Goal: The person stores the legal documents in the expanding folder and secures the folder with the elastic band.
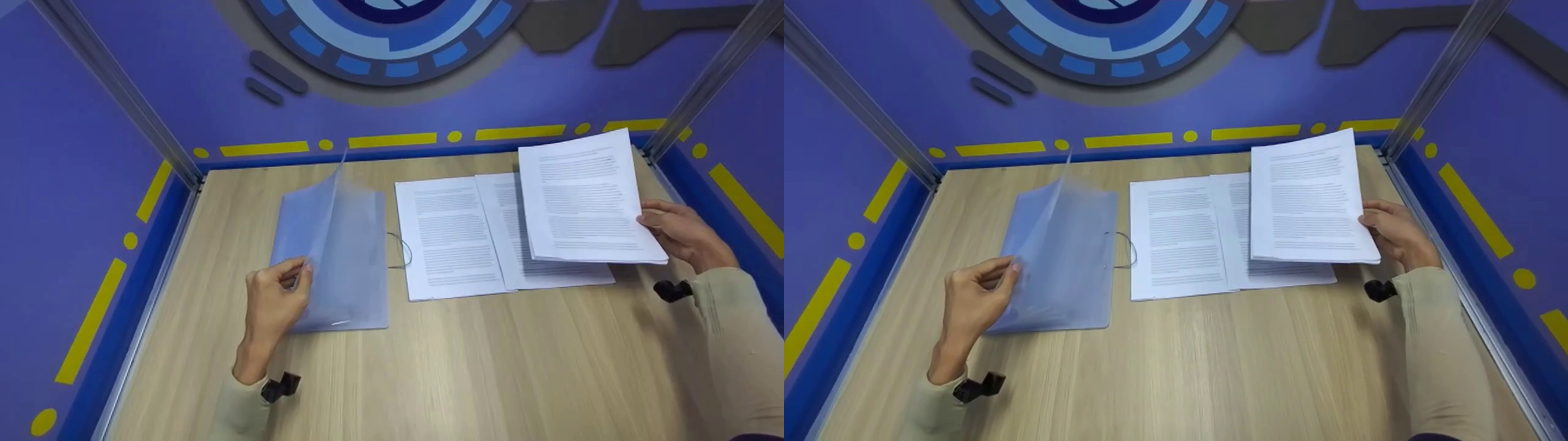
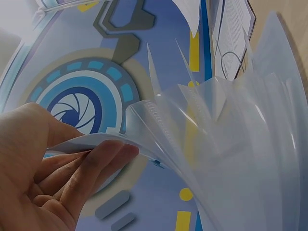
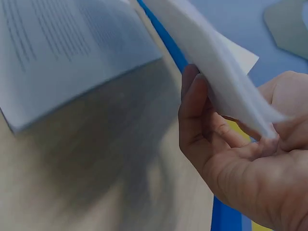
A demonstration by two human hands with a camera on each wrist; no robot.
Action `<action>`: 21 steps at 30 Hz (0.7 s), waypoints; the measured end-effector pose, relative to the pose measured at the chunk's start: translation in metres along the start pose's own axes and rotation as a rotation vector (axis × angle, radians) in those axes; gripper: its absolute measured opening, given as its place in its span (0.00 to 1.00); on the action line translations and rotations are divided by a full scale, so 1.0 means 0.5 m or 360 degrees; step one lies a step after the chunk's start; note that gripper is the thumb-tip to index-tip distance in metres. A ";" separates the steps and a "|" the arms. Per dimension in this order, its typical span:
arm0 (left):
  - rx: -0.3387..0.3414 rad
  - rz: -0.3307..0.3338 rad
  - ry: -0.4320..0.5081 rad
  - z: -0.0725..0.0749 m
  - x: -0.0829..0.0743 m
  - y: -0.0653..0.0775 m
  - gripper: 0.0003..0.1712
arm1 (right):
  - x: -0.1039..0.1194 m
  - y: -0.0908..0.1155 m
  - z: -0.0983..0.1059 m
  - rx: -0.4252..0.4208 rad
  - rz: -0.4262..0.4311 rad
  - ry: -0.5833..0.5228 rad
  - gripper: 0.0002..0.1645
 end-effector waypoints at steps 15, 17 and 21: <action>-0.0021 -0.0036 0.0027 -0.002 0.005 0.000 0.08 | 0.022 0.020 -0.084 0.0207 0.0143 -0.0274 0.17; -0.0030 -0.0042 0.0029 -0.002 0.006 -0.001 0.08 | 0.026 0.024 -0.095 0.0234 0.0165 -0.0330 0.16; -0.0045 -0.0064 0.0033 -0.002 0.009 -0.003 0.08 | 0.032 0.033 -0.119 0.0306 0.0210 -0.0394 0.16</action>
Point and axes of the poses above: each hand's wrist, its own y-axis away from the middle knuckle, its own z-axis out of the back of the hand, x = y × z, the point moved 2 cm from there along -y, towards the middle knuckle, and after that the axes turned 6 degrees about -y, right-handed, at the moved point
